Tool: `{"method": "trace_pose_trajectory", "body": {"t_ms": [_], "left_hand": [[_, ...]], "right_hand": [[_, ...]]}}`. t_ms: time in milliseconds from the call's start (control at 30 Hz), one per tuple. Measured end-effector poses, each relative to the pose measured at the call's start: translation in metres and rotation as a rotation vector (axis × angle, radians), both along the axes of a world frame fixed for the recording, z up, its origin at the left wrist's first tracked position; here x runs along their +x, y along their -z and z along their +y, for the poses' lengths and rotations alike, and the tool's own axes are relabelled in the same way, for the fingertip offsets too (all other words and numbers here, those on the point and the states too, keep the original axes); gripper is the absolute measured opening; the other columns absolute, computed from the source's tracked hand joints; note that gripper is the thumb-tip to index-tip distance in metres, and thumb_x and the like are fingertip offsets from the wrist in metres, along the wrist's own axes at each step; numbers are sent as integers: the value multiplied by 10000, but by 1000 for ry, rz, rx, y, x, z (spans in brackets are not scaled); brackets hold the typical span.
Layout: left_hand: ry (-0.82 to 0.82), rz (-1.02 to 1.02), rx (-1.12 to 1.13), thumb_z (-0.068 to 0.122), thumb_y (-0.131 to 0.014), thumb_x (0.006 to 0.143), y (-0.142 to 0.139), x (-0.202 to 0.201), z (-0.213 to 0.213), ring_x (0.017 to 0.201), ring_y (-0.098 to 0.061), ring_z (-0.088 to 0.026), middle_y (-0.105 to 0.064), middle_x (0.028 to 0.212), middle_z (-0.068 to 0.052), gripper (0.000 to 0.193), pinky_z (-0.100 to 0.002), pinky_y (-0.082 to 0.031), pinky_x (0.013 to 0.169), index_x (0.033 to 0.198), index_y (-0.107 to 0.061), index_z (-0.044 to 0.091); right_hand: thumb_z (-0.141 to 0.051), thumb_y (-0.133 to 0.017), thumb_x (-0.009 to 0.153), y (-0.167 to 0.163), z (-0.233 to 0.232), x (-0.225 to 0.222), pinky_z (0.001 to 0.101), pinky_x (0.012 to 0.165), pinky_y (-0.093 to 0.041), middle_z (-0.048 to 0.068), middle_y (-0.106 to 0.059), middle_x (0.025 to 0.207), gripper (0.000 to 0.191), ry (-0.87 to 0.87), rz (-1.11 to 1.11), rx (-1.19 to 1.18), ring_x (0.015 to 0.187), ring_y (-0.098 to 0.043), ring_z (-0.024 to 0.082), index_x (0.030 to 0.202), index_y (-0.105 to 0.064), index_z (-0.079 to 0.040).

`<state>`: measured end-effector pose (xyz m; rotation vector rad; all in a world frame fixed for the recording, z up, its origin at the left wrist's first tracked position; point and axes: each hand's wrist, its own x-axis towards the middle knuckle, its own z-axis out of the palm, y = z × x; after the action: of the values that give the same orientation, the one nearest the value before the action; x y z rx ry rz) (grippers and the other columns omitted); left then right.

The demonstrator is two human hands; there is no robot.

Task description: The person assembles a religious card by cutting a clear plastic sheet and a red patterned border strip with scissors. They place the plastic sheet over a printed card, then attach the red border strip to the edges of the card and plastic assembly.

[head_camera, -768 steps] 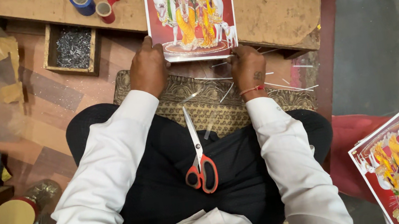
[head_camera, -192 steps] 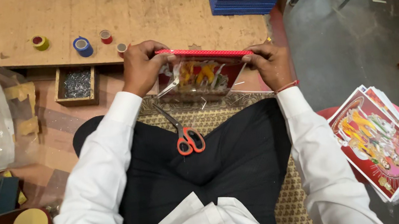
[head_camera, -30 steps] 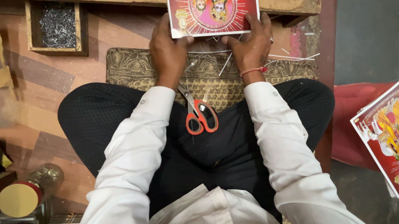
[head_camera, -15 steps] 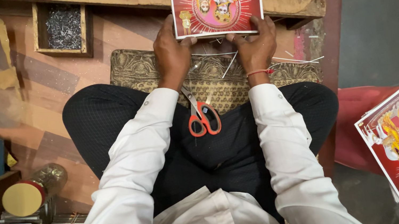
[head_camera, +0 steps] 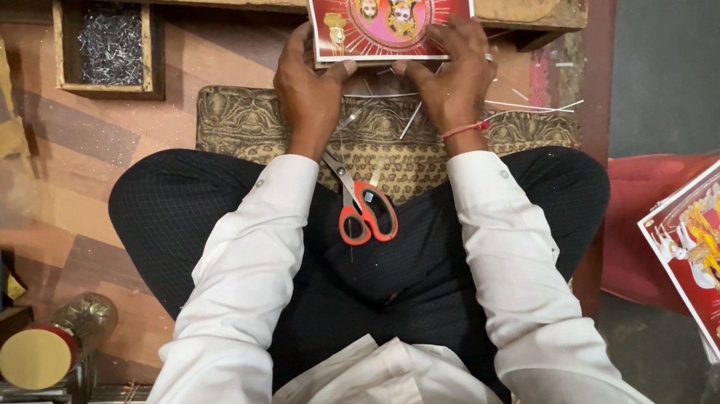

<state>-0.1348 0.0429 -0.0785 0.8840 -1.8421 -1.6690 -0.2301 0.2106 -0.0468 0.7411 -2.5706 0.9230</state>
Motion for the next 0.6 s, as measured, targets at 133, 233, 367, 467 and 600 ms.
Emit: {"method": "trace_pose_trajectory", "body": {"t_ms": [133,233,367,467,600], "left_hand": [[-12,29,-25,-41,-878,710,7,-2,1,1094,-736,-227,-730,1221,-146,695,-328,-584,942,1334,-574,-4],[-18,61,1,-58,-863,710,8,-3,2,1094,-739,-228,-736,1219,-142,686,-328,-590,946,1332,-580,-1],[-23,1,-79,-57,-869,705,8,-2,3,1095,-708,-223,-699,1256,-144,705,-325,-576,932,1344,-579,6],[-10,35,51,-71,-824,743,9,-3,3,1106,-733,-210,-733,1238,-126,659,-312,-595,955,1353,-589,11],[-20,87,89,-35,-888,694,14,-8,2,1135,-687,-219,-691,1268,-132,728,-320,-600,934,1340,-553,-1]], "right_hand": [[-155,-959,628,3,-1,0,404,946,-543,120,-740,1116,437,-27,-190,-87,1050,-690,279,1010,-769,-57],[-121,-952,637,2,-2,-2,416,910,-519,138,-745,1077,343,-75,-98,-74,1008,-697,305,925,-781,-47],[-106,-914,738,2,-4,-1,419,959,-489,104,-769,1039,236,-62,-164,-96,987,-723,259,930,-786,-57],[-75,-921,778,1,-5,0,473,1015,-419,96,-790,1018,189,-118,10,-73,999,-726,269,932,-812,-64],[-56,-919,690,-1,-6,1,387,885,-530,111,-774,1023,275,-108,-110,-102,946,-728,265,930,-784,-41]]}}
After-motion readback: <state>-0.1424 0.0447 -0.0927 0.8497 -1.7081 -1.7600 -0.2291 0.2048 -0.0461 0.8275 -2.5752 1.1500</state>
